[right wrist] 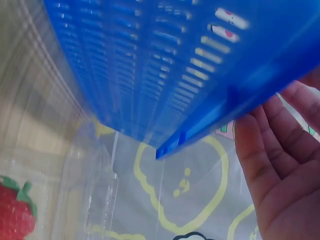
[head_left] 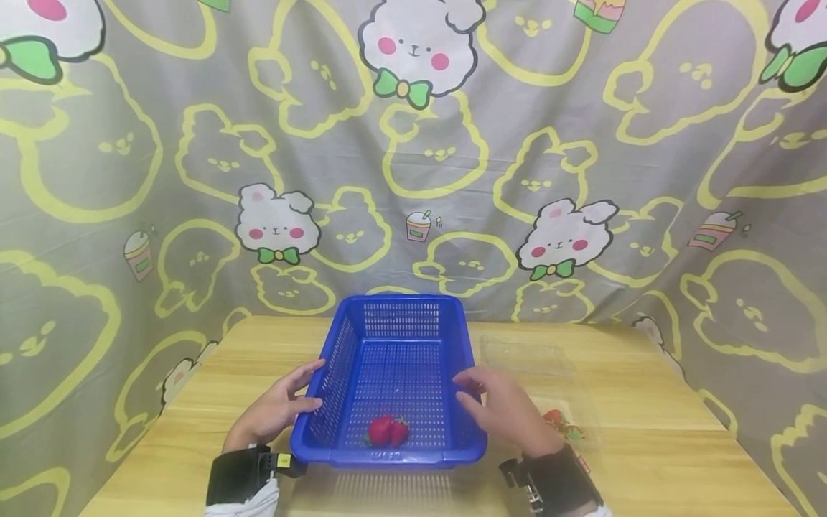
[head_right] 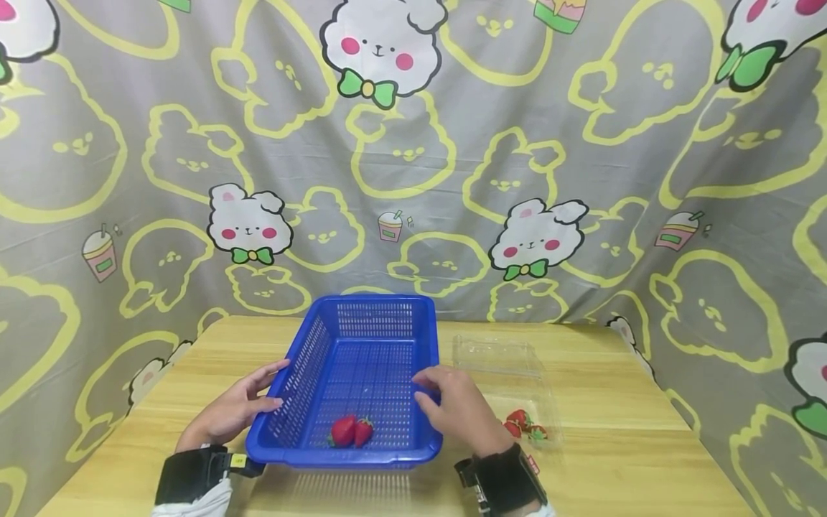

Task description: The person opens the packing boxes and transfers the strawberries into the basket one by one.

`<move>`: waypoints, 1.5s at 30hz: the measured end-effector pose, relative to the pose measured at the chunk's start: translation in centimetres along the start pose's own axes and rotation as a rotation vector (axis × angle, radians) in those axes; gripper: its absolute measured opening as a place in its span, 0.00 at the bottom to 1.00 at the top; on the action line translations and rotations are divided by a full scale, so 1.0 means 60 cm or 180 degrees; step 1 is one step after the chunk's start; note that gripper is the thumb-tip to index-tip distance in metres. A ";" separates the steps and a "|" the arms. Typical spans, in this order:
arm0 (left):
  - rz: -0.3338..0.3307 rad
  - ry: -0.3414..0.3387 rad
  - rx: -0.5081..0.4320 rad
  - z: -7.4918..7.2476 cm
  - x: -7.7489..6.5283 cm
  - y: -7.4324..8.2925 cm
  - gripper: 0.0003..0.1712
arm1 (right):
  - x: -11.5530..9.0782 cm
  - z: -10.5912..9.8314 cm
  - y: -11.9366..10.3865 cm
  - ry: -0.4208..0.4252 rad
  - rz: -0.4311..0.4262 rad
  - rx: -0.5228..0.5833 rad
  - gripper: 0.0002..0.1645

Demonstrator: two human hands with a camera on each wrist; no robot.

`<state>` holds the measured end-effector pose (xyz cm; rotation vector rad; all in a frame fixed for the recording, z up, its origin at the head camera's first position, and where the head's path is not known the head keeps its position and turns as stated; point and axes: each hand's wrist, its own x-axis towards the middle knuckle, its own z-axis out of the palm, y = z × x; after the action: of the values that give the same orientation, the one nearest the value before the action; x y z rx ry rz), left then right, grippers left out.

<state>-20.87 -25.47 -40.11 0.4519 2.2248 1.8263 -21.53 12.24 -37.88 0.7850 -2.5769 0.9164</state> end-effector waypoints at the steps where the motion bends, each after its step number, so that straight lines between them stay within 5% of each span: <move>1: 0.0000 -0.0001 -0.0001 0.000 0.000 0.000 0.40 | 0.000 -0.002 0.002 0.0010 0.0021 0.0008 0.10; 10: 0.0000 -0.0021 -0.0032 0.000 0.001 -0.002 0.41 | -0.003 -0.013 0.029 0.0042 0.0322 0.0113 0.11; 27: -0.0030 0.0003 0.0011 -0.002 0.000 0.001 0.41 | -0.005 -0.037 0.074 0.0013 0.0418 0.0058 0.13; 45: -0.0015 -0.0026 -0.0033 -0.004 0.002 -0.003 0.41 | -0.020 -0.053 0.112 -0.0527 0.0829 -0.0090 0.16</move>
<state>-21.06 -25.70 -40.22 0.4512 2.2081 1.8295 -24.19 19.16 -39.34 0.5460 -2.8809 0.9185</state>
